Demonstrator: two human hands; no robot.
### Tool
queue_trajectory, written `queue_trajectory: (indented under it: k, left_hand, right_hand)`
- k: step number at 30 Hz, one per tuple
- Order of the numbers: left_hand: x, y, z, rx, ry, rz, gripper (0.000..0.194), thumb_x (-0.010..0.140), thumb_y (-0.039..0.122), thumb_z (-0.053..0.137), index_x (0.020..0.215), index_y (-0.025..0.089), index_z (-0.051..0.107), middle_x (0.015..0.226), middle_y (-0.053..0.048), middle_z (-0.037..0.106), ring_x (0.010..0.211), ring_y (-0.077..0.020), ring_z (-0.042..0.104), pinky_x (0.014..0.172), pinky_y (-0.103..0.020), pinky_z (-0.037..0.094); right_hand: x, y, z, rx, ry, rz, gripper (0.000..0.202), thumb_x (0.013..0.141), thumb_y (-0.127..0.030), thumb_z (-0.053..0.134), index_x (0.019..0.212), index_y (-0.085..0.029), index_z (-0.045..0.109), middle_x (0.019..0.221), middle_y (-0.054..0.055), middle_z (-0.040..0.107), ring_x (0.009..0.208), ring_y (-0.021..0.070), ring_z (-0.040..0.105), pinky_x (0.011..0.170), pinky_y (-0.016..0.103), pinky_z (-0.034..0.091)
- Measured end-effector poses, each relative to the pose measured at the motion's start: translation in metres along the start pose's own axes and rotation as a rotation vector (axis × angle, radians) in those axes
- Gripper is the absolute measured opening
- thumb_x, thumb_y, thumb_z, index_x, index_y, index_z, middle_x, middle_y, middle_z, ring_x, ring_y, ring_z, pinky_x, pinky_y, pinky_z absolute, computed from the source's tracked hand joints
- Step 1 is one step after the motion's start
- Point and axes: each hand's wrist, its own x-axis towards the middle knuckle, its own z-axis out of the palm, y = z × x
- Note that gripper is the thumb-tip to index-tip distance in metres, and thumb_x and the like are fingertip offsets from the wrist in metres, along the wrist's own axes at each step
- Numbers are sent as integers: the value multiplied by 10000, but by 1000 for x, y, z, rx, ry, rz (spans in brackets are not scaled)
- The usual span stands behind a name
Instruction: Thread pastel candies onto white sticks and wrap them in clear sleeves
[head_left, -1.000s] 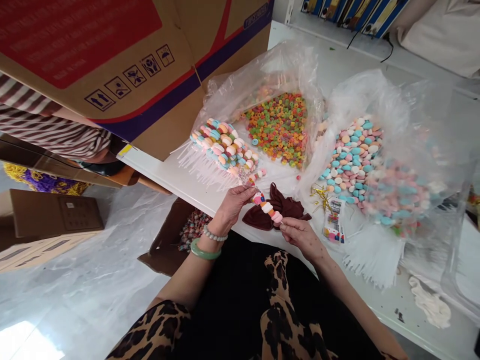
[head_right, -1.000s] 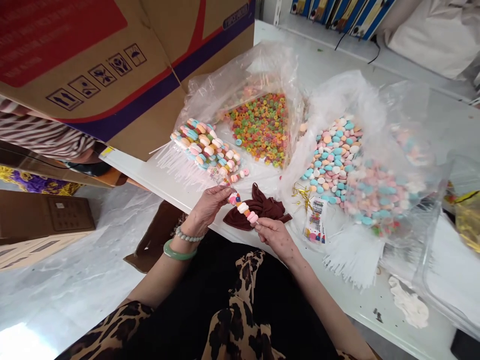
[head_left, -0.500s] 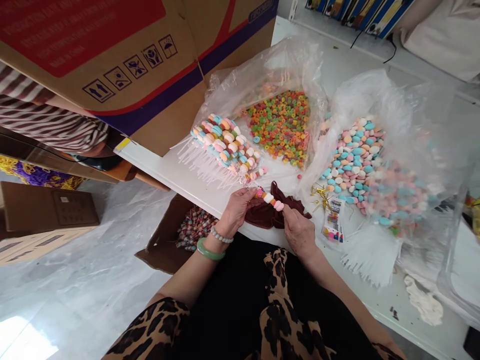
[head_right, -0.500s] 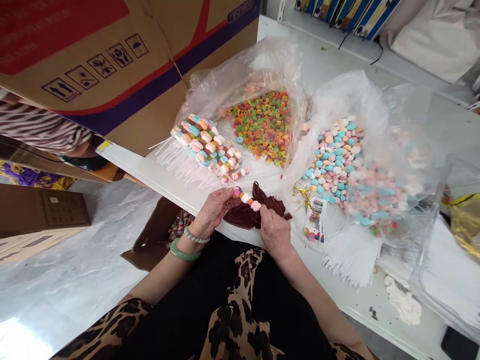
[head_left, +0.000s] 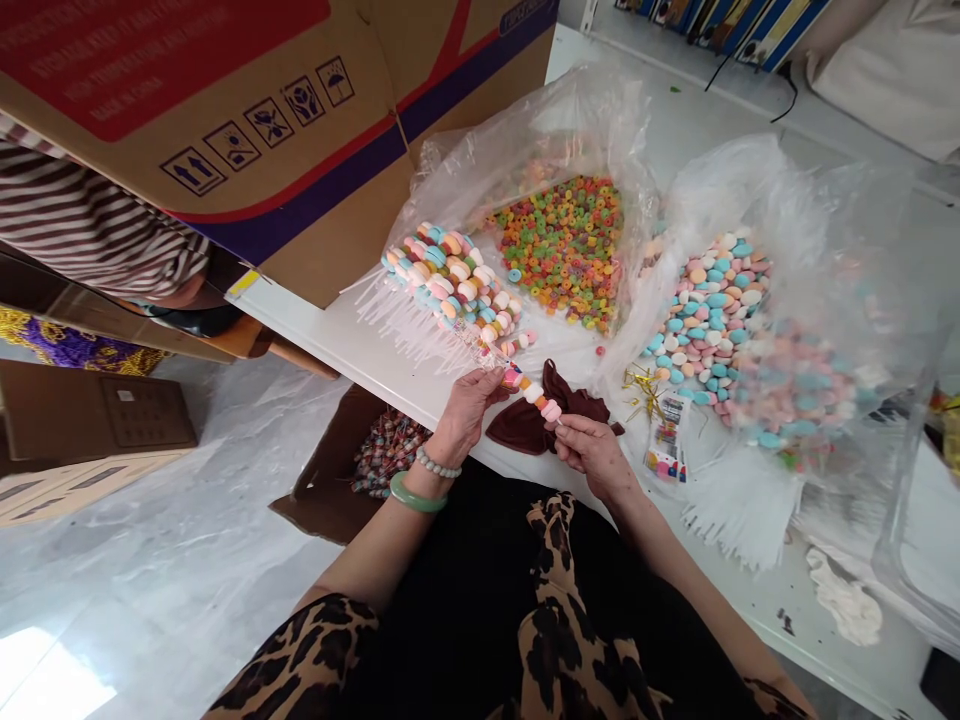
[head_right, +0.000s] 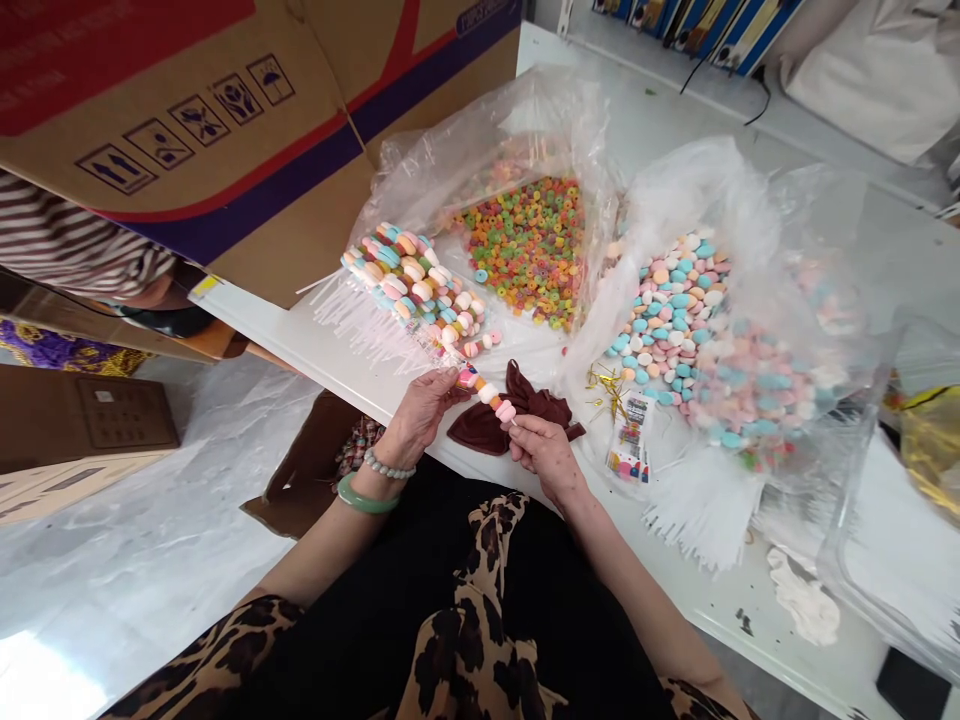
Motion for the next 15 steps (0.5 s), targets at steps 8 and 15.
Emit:
queue_trajectory:
  k: [8, 15]
  left_hand:
    - [3, -1, -12, 94, 37, 59, 368, 636, 468, 826, 703, 122, 720, 707, -74, 721, 647, -140, 634, 704, -286, 474]
    - [6, 1, -12, -45, 3, -37, 376, 589, 438, 854, 683, 130, 660, 662, -44, 691, 661, -182, 674, 758, -356, 525]
  right_hand:
    - [-3, -16, 0, 283, -149, 161, 341, 653, -380, 784, 842, -112, 689, 467, -47, 516, 337, 5, 206, 384, 189, 76]
    - [-1, -12, 3, 235, -21, 88, 394, 619, -416, 794, 855, -114, 702, 475, -27, 528, 378, 36, 271, 389, 202, 103]
